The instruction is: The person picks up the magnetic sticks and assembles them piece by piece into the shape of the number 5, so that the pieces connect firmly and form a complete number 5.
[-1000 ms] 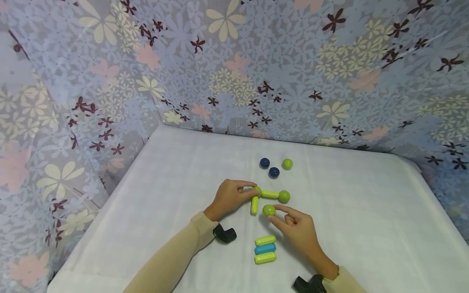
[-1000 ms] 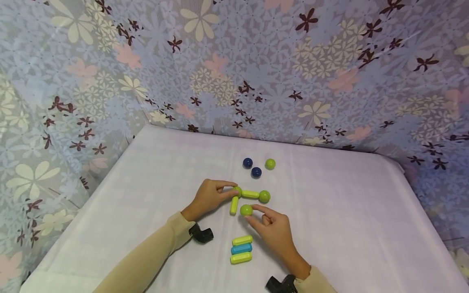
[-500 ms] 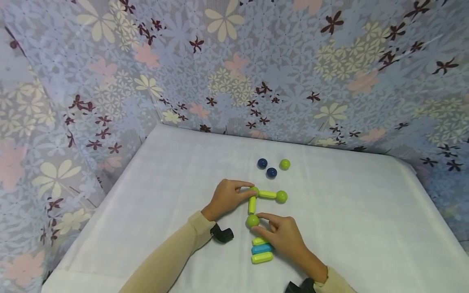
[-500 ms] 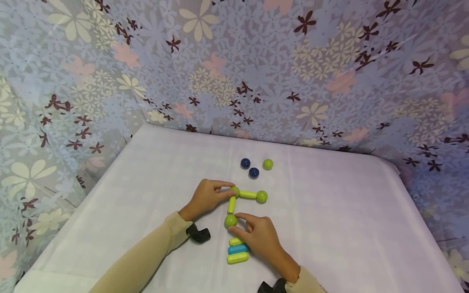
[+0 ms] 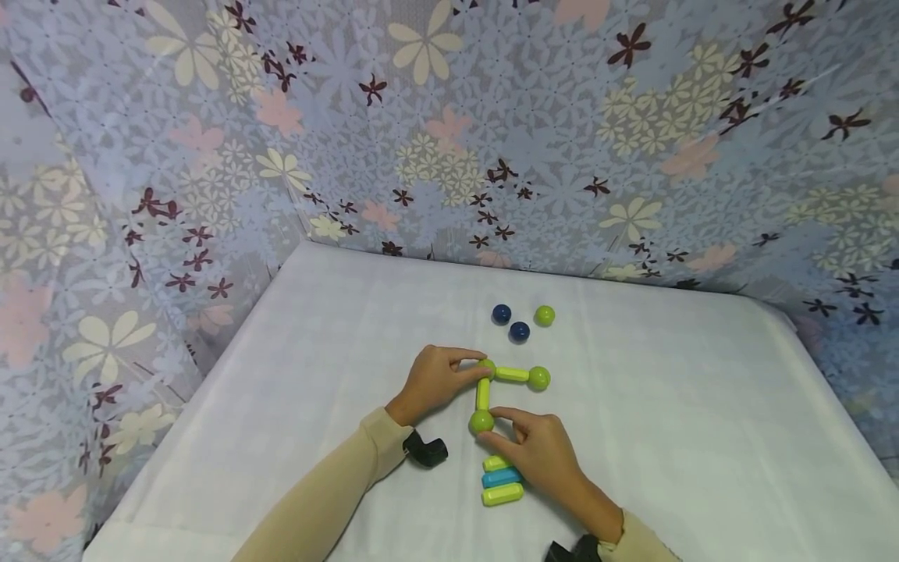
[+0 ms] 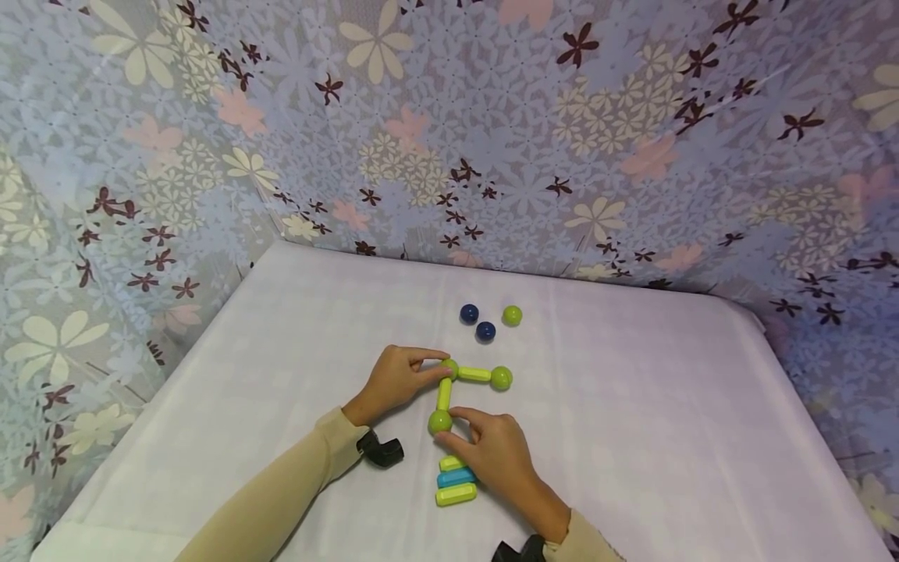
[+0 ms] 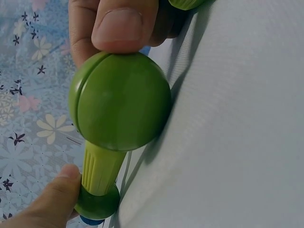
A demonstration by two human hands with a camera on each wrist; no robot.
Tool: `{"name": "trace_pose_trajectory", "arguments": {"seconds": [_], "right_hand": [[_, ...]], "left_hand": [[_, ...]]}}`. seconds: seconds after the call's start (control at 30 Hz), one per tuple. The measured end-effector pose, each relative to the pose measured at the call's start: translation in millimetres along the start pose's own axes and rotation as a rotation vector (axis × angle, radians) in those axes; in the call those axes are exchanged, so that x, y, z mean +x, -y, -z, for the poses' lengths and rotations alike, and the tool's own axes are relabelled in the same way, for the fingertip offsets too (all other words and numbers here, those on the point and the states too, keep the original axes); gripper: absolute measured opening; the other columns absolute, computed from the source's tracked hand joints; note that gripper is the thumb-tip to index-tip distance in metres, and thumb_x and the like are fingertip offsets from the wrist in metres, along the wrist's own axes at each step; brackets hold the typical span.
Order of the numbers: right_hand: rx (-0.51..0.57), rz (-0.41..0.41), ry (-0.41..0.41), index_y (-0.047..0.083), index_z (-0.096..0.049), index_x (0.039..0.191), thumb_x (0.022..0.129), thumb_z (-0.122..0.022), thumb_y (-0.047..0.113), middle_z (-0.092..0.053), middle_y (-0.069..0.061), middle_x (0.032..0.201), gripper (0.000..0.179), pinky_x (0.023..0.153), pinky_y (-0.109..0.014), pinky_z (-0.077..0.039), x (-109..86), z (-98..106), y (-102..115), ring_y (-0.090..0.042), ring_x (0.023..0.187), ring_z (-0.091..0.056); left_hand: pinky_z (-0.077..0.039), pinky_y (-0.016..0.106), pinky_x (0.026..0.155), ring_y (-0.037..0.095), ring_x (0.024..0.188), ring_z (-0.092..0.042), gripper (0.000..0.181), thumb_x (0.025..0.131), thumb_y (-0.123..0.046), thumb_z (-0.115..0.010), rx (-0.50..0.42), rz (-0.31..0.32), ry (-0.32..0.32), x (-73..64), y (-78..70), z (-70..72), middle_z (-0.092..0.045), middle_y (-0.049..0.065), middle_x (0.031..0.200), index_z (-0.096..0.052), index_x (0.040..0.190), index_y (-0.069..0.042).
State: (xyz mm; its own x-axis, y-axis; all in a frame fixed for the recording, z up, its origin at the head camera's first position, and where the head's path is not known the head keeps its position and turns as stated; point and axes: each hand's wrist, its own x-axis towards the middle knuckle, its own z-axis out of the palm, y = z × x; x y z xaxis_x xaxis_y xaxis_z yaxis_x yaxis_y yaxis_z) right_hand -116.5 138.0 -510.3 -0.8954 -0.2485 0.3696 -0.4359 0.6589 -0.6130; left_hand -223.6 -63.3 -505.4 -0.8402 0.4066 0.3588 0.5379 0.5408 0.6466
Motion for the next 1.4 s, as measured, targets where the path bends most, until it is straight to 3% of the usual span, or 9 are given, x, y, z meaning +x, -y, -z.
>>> {"name": "trace_pose_trajectory", "arguments": {"seconds": [0.3,0.47,0.6,0.73,0.93,1.1,1.4], "right_hand": [[0.05,0.069,-0.088,0.009,-0.079,0.113,0.083,-0.087,0.028,-0.03,0.022,0.051,0.036,0.042,-0.017,-0.024,-4.2,4.7,-6.4,0.01,0.046,-0.023],[0.066,0.043,-0.11,0.009,-0.079,0.112,0.084,-0.086,0.026,-0.028,0.023,0.05,0.034,0.042,-0.018,-0.025,-7.4,8.4,-12.1,0.01,0.046,-0.022],[0.073,-0.007,-0.083,0.012,-0.079,0.114,0.087,-0.085,0.029,-0.028,0.024,0.05,0.033,0.043,-0.019,-0.026,-11.6,14.0,-13.9,0.007,0.046,-0.023],[0.084,-0.028,-0.054,0.014,-0.079,0.114,0.087,-0.084,0.027,-0.028,0.025,0.051,0.03,0.043,-0.02,-0.026,-19.4,21.8,-16.6,0.006,0.047,-0.023],[0.088,0.017,0.029,0.02,-0.081,0.11,0.088,-0.083,0.023,-0.027,0.027,0.052,0.022,0.044,-0.017,-0.026,-31.1,33.8,-19.7,0.009,0.048,-0.023],[0.102,0.056,0.098,0.022,-0.081,0.109,0.09,-0.081,0.027,-0.029,0.027,0.053,0.019,0.045,-0.016,-0.027,-31.9,39.4,-18.1,0.009,0.048,-0.025],[0.072,0.036,0.264,0.022,-0.081,0.109,0.094,-0.076,0.034,-0.034,0.025,0.054,0.02,0.047,-0.016,-0.028,-29.2,43.3,-17.3,0.007,0.049,-0.03]], "left_hand": [[-0.027,0.023,0.049,0.004,0.049,-0.027,0.041,0.091,-0.044,-0.077,-0.061,-0.003,-0.02,-5.0,-0.1,2.9,-0.034,-0.011,0.05,-0.078,0.12,-0.016],[-0.027,0.023,0.05,0.005,0.051,-0.027,0.037,0.091,-0.039,-0.078,-0.107,0.013,-0.034,-12.6,-2.1,6.8,-0.034,-0.01,0.051,-0.078,0.119,-0.014],[-0.026,0.024,0.05,0.005,0.052,-0.029,0.032,0.091,-0.037,-0.079,-0.145,0.055,-0.038,-24.0,-5.2,11.7,-0.034,-0.01,0.052,-0.08,0.116,-0.017],[-0.027,0.022,0.05,0.002,0.052,-0.03,0.029,0.091,-0.038,-0.079,-0.179,0.069,0.006,-44.0,-9.9,13.8,-0.035,-0.012,0.053,-0.08,0.115,-0.022],[-0.026,0.019,0.048,0.0,0.05,-0.025,0.034,0.088,-0.04,-0.081,-0.242,-0.02,0.075,-70.7,-20.5,14.9,-0.03,-0.015,0.052,-0.08,0.116,-0.02],[-0.024,0.017,0.048,-0.003,0.05,-0.023,0.04,0.086,-0.038,-0.083,-0.221,-0.094,0.088,-75.2,-24.6,14.5,-0.028,-0.016,0.054,-0.078,0.121,-0.019],[-0.024,0.016,0.046,-0.007,0.048,-0.024,0.038,0.086,-0.034,-0.084,-0.15,-0.135,0.121,-74.2,-23.8,13.2,-0.03,-0.017,0.053,-0.078,0.12,-0.019]]}}
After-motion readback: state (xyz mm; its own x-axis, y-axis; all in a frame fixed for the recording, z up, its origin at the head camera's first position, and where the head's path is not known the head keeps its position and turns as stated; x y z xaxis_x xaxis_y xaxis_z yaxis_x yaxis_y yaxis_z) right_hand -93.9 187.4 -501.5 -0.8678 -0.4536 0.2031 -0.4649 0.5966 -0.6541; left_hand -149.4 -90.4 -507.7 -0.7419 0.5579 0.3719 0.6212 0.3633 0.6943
